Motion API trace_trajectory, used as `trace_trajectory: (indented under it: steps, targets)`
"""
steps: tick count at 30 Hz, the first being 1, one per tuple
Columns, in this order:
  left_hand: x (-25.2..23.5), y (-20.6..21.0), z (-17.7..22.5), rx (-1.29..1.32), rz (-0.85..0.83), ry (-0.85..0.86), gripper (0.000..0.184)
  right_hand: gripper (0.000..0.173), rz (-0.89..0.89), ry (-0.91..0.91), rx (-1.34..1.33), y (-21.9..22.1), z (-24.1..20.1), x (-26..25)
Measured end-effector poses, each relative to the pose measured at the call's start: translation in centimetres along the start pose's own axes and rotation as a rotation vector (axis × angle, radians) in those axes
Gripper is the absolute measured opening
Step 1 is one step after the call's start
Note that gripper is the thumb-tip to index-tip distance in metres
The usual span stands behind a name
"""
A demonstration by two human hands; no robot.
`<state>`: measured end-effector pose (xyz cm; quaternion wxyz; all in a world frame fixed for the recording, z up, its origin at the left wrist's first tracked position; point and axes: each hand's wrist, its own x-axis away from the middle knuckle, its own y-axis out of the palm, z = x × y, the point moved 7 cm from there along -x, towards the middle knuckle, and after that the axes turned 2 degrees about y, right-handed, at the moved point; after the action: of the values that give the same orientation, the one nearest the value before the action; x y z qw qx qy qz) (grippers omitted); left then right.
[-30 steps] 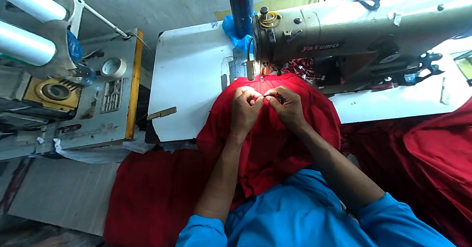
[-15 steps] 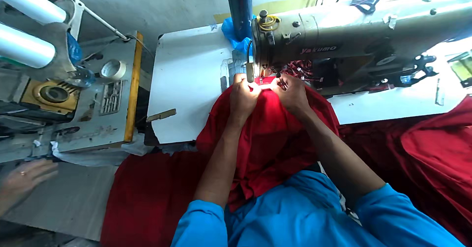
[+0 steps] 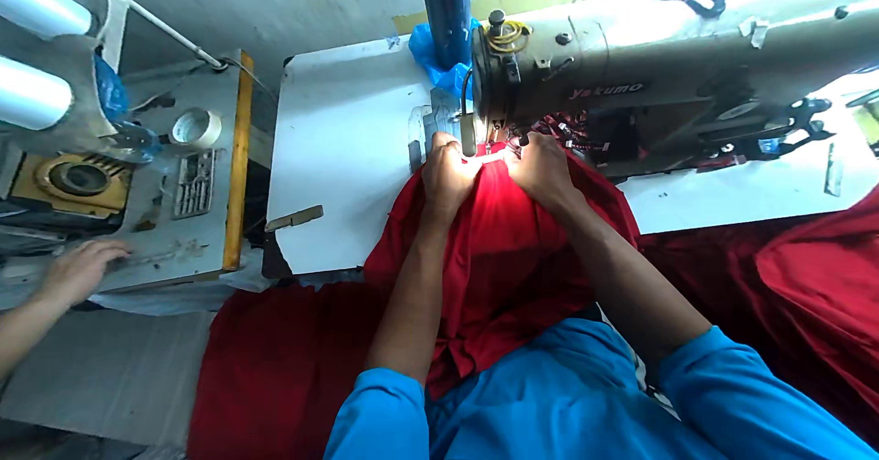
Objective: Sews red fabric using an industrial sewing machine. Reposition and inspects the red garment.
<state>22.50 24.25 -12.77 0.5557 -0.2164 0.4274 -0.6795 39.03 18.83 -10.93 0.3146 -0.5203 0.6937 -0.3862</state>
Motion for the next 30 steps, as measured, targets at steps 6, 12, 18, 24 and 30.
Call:
trace_trajectory:
  steps: [6, 12, 18, 24, 30]
  targets:
    - [-0.4, -0.2, 0.2, -0.005, -0.038, -0.014, 0.032, 0.028, -0.011, 0.009, 0.014, 0.2, 0.0, -0.5]
    - [-1.3, -0.2, -0.1, 0.005, -0.128, -0.074, 0.034, 0.027, 0.024, 0.043, 0.002, -0.1, -0.3, -0.6]
    - [-2.2, -0.6, -0.2, -0.006, -0.138, -0.028, 0.033, 0.027, 0.024, 0.095, 0.031, 0.2, -0.3, -0.4]
    - [-2.3, -0.3, -0.3, -0.033, -0.122, -0.07, 0.034, 0.025, 0.118, 0.083, 0.059, 0.5, -0.5, -0.3]
    - [-2.4, -0.2, 0.0, -0.077, -0.105, -0.094, 0.037, 0.025, 0.134, 0.105, 0.078, 0.6, -0.7, -0.5]
